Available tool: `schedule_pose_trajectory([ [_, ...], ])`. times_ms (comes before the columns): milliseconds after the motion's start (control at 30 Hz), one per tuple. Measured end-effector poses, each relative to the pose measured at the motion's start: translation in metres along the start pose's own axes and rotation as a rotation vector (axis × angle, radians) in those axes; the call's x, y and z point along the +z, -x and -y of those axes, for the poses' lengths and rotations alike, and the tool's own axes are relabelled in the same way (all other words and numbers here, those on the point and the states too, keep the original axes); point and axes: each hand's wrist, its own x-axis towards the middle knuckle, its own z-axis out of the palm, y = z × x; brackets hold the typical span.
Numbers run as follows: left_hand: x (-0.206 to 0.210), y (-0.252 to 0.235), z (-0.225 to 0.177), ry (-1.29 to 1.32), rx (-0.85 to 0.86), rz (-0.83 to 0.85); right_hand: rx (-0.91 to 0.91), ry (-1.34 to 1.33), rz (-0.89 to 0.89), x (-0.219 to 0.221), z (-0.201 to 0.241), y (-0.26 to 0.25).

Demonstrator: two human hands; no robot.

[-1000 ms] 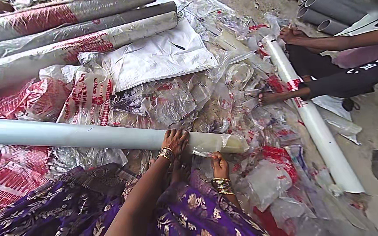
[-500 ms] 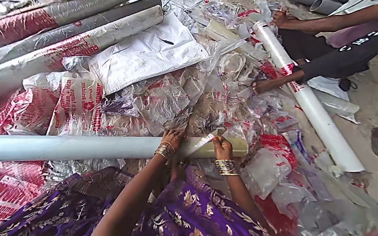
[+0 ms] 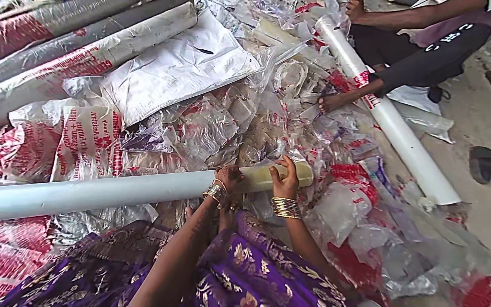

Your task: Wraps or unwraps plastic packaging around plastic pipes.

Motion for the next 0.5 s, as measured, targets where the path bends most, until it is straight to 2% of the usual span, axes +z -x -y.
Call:
schedule_pose_trajectory([
  [67,-0.002,-0.005,0.002,0.037,-0.006,0.010,-0.005,0.037,-0.065,0.006,-0.003,0.019],
  [200,-0.003,-0.014,0.011,0.110,0.026,0.041,0.099,0.126,-0.122,0.024,-0.004,0.042],
  [233,-0.004,-0.015,0.012,0.127,0.024,0.055,0.067,0.128,-0.183,0.027,-0.005,0.047],
  [333,-0.006,-0.018,0.016,0.193,0.039,0.061,-0.179,0.115,-0.367,0.034,-0.013,0.057],
  [367,-0.007,-0.018,0.016,0.216,0.039,0.064,-0.208,0.122,-0.333,0.037,-0.014,0.062],
  [400,-0.008,-0.017,0.015,0.234,0.032,0.072,-0.169,0.144,-0.221,0.038,-0.012,0.070],
  [467,-0.009,-0.015,0.012,0.260,0.021,0.082,0.081,0.225,0.180,0.039,0.000,0.076],
  [500,-0.009,-0.015,0.012,0.273,0.026,0.084,0.198,0.275,0.323,0.043,0.005,0.072],
])
